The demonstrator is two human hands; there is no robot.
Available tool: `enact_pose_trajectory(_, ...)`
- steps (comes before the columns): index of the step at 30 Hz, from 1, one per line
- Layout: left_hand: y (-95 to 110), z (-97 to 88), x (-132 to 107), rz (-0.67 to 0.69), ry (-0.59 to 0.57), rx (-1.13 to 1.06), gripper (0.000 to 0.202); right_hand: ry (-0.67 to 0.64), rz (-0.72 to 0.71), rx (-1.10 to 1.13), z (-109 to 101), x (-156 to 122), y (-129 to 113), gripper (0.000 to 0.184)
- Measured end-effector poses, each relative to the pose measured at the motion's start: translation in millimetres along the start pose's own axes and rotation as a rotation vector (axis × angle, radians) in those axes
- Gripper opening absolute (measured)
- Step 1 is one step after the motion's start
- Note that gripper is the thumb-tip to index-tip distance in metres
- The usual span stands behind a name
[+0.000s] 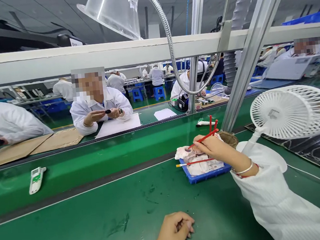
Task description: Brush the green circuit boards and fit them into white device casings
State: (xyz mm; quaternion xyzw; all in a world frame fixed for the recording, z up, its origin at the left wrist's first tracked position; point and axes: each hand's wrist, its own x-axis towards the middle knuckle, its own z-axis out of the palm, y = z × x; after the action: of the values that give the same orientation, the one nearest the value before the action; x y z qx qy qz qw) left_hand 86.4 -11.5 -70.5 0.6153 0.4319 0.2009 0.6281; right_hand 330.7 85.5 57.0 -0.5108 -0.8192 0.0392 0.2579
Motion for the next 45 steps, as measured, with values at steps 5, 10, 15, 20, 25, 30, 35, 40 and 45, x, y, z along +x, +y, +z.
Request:
enact_pose_trajectory(5, -7.5, -2.6, 5.9, 0.000, -0.040, -0.087, 0.049, 0.077, -0.023, -0.096, -6.3, -16.7, -7.8, 0.028)
enact_pose_trajectory(10, -7.9, -6.4, 8.7, -0.016, -0.068, -0.142, 0.052, 0.153, -0.122, -0.169, -0.6, -29.2, -13.1, 0.023)
enact_pose_trajectory(15, -10.2, -8.9, 10.5, -0.011, -0.102, -0.159, 0.051, 0.295, -0.078, -0.188, -0.3, -33.7, -14.5, 0.022)
enact_pose_trajectory(20, -5.8, -10.3, 9.0, -0.031, -0.107, -0.158, 0.047, 0.396, 0.065, -0.150, -0.1, -36.1, -20.8, 0.027)
enact_pose_trajectory(25, -3.3, -11.3, 7.1, -0.086, -0.117, -0.236, 0.039, 0.531, 0.121, -0.069, 9.5, -42.9, -19.6, 0.023)
enact_pose_trajectory(30, 11.6, -23.2, 12.0, -0.098, -0.052, -0.263, 0.031, 0.525, 0.094, 0.035, 20.0, -53.9, -17.0, 0.019)
enact_pose_trajectory(35, 64.1, -68.0, 43.2, 0.008, 0.107, -0.225, 0.029, 0.565, 0.091, 0.107, 31.2, -62.6, -16.9, 0.014)
enact_pose_trajectory(40, 110.6, -108.2, 124.3, 0.098, 0.233, -0.109, 0.021, 0.699, 0.090, 0.124, 40.7, -68.6, -15.5, 0.013)
enact_pose_trajectory(45, 128.9, -110.1, 225.7, 0.061, 0.202, 0.066, 0.023, 0.672, 0.034, 0.131, 43.2, -74.6, -14.4, 0.017)
